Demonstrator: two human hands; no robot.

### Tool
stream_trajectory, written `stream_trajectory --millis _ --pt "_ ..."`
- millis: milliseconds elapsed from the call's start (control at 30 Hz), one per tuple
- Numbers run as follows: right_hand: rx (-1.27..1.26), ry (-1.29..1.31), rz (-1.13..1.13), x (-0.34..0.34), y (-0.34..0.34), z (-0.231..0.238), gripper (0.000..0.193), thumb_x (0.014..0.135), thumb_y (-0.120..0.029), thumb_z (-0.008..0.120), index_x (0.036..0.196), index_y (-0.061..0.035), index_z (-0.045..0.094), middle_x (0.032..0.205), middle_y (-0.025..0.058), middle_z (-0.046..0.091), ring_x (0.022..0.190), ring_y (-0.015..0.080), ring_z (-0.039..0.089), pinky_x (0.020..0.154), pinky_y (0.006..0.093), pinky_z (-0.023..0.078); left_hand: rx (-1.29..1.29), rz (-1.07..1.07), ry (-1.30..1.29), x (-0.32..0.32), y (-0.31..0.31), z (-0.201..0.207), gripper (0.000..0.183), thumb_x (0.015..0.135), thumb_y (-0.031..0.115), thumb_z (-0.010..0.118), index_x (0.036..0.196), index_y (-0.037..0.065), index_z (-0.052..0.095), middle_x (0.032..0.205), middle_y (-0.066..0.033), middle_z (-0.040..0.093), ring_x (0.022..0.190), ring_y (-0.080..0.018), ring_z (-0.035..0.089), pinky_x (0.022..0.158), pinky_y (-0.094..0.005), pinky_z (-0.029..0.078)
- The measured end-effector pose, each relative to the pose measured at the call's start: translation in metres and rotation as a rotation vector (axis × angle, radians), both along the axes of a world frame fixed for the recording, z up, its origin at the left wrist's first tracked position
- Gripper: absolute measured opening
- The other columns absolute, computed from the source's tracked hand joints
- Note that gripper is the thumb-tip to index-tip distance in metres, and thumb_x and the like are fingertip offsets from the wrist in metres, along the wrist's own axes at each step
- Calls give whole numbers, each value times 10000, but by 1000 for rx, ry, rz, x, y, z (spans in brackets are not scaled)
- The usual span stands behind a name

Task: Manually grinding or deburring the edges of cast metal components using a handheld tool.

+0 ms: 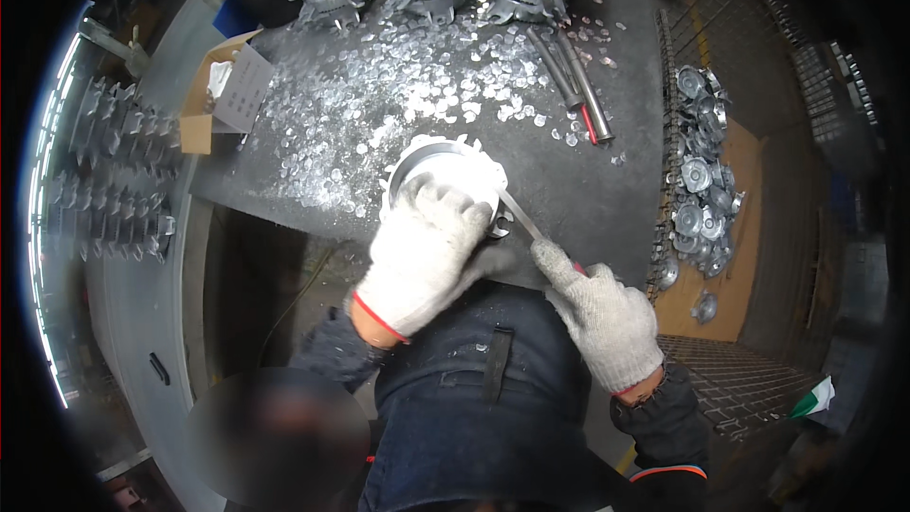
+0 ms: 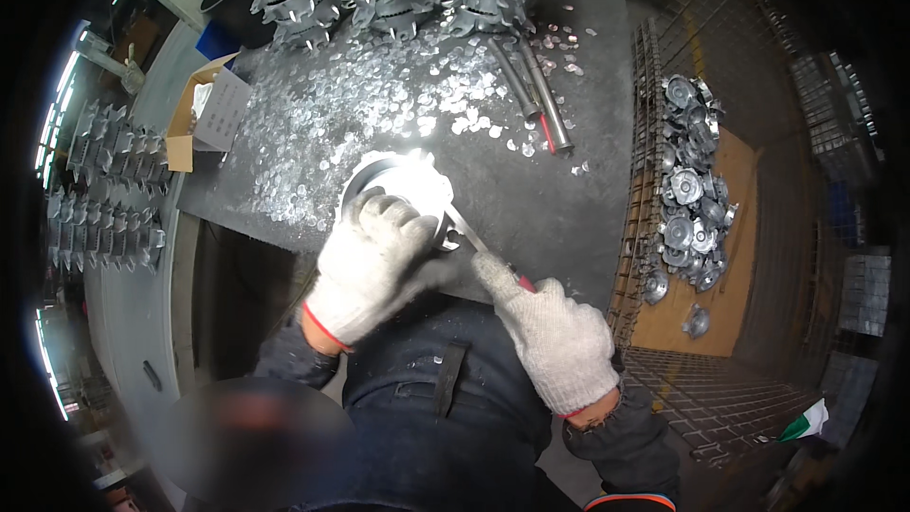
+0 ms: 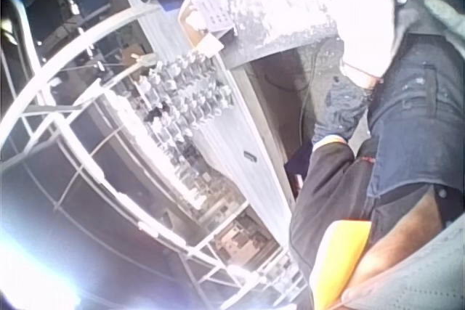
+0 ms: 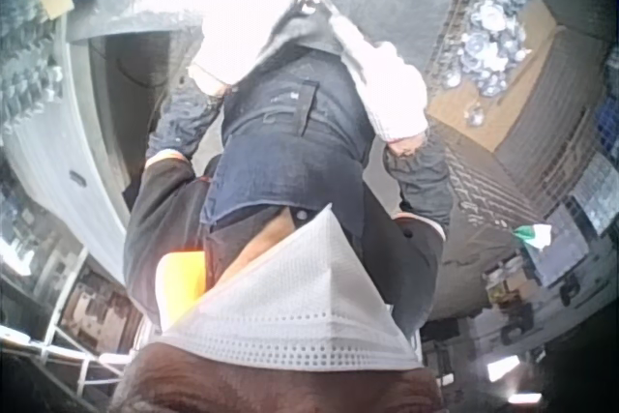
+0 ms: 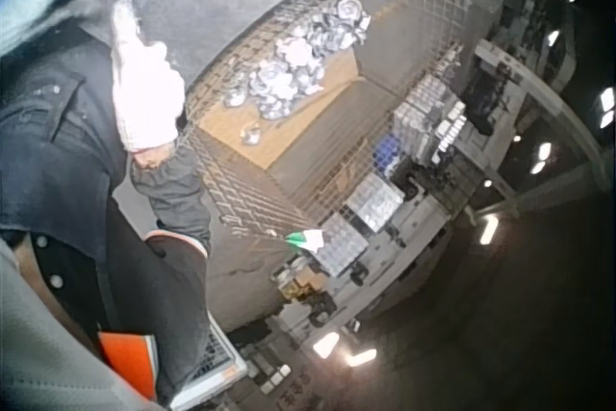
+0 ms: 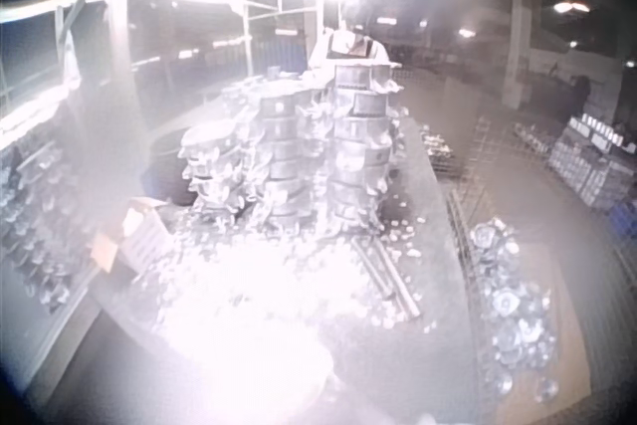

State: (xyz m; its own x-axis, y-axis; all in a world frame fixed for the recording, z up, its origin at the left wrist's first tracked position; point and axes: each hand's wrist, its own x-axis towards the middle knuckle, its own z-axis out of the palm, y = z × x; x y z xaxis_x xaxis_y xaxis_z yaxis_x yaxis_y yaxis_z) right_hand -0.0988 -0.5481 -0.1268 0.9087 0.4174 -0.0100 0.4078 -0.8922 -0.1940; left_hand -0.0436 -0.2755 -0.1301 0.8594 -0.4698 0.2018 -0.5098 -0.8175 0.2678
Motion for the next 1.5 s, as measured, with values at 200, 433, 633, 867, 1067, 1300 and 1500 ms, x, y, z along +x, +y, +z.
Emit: stream_trajectory --millis 200,433,633,867,1067,1300,1500 --pt "-73 15 18 2 -1 1 692 1095 -312 720 1724 -477 484 815 81 581 551 270 668 517 422 583 20 -13 -113 -11 6 -9 323 936 228 809 1235 123 748 1203 -85 711 1271 -328 679 1178 -534 496" --pt "88 44 -5 11 12 -5 700 1096 -338 715 1734 -478 465 833 77 610 557 268 680 535 428 590 82 -36 -51 -18 9 -7 398 929 265 857 1273 117 724 1210 -74 703 1284 -336 672 1229 -549 456" --pt "3 -3 -64 11 24 -14 706 1106 -403 694 1757 -464 429 841 81 622 561 282 690 558 440 598 -55 136 -279 -15 -10 -37 340 931 263 871 1214 117 751 1139 -85 721 1219 -351 705 1173 -565 516" --pt "445 192 -100 2 13 -6 749 1113 -319 712 1794 -351 403 1076 155 778 669 241 743 670 374 632 -299 131 -307 -11 30 -7 156 927 96 864 1049 79 769 975 -90 735 934 -316 735 964 -471 588" --pt "1291 1206 -443 -36 -20 59 840 1110 -86 620 1852 -180 239 1008 89 737 681 130 661 633 281 550 -1000 485 279 -6 71 -2 214 1166 191 694 1038 28 744 861 9 668 749 -75 591 640 -282 491" --pt "1574 1525 -584 -53 -10 69 846 1108 -245 657 1841 -124 251 823 107 677 568 146 585 478 298 443 -528 95 -76 22 79 -7 201 1010 242 702 939 54 700 809 -102 649 717 -349 624 690 -468 517" --pt "1647 1563 -524 -47 3 58 878 1114 -345 697 1836 -107 257 785 94 645 546 145 545 467 304 433 -192 -87 -244 30 70 11 280 753 294 764 952 98 785 894 -117 707 851 -399 675 780 -480 527"
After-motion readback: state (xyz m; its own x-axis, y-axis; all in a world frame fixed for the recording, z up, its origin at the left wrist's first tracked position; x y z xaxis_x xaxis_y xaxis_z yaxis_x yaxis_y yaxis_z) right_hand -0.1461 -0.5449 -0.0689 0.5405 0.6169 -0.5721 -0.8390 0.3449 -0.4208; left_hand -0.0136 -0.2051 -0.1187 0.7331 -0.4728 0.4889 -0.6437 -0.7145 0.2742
